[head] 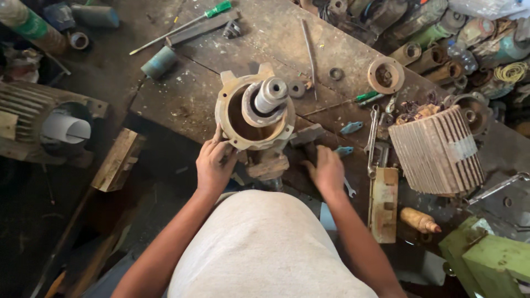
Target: The person assembles a motor by inserting a rotor into a stator housing, tightening bolts with a wrench, and tapping the assembly with a hammer to seat components.
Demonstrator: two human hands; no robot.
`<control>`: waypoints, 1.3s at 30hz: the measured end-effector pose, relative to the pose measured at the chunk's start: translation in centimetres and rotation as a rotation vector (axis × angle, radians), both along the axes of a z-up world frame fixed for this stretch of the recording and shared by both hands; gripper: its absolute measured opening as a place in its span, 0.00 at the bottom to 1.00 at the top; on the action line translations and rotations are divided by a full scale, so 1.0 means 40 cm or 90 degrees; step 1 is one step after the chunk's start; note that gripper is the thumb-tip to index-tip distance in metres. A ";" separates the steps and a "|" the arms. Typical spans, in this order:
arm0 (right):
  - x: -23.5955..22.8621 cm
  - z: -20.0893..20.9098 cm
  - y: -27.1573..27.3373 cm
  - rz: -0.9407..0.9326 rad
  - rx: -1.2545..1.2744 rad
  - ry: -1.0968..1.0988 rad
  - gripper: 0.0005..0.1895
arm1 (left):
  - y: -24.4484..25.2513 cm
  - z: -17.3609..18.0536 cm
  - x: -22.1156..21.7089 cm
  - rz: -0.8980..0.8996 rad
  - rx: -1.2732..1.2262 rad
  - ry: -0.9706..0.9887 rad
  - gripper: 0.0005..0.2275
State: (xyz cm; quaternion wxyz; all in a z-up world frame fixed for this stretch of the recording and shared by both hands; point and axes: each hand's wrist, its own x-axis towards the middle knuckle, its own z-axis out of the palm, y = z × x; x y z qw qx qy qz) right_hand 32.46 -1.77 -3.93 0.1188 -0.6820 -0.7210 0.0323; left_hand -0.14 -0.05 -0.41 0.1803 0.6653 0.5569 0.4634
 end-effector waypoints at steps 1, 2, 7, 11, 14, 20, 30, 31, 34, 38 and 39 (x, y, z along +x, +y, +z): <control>0.004 -0.022 -0.010 -0.006 0.020 0.012 0.31 | -0.002 -0.002 0.002 -0.001 0.002 0.000 0.10; 0.006 -0.035 -0.015 -0.013 0.041 0.024 0.29 | -0.005 -0.003 0.002 -0.002 0.003 0.001 0.10; 0.034 0.053 0.014 -0.096 -0.048 0.306 0.21 | 0.001 0.005 -0.003 -0.013 -0.015 -0.004 0.10; 0.077 0.244 -0.005 -0.239 -0.326 0.963 0.21 | -0.002 0.007 -0.002 -0.015 -0.008 -0.010 0.11; 0.025 0.317 0.016 -0.223 -0.314 1.035 0.18 | 0.006 0.009 -0.002 -0.009 0.007 -0.006 0.11; -0.044 0.322 0.026 -0.207 -0.481 0.811 0.16 | 0.005 0.004 -0.006 -0.016 -0.007 -0.008 0.09; -0.045 0.307 0.033 -0.227 -0.424 0.697 0.15 | 0.007 0.004 -0.006 -0.004 0.004 -0.016 0.11; -0.045 0.309 0.035 -0.230 -0.458 0.747 0.15 | 0.009 0.007 -0.007 -0.005 0.010 -0.019 0.12; -0.019 0.326 0.032 -0.243 -0.496 0.849 0.14 | 0.001 0.005 -0.009 -0.005 0.005 -0.033 0.13; -0.001 0.332 0.026 -0.252 -0.324 0.911 0.13 | -0.001 -0.002 -0.009 0.000 -0.033 -0.038 0.12; -0.002 0.327 0.026 -0.248 -0.277 0.934 0.12 | -0.001 -0.004 -0.006 0.008 -0.041 -0.035 0.11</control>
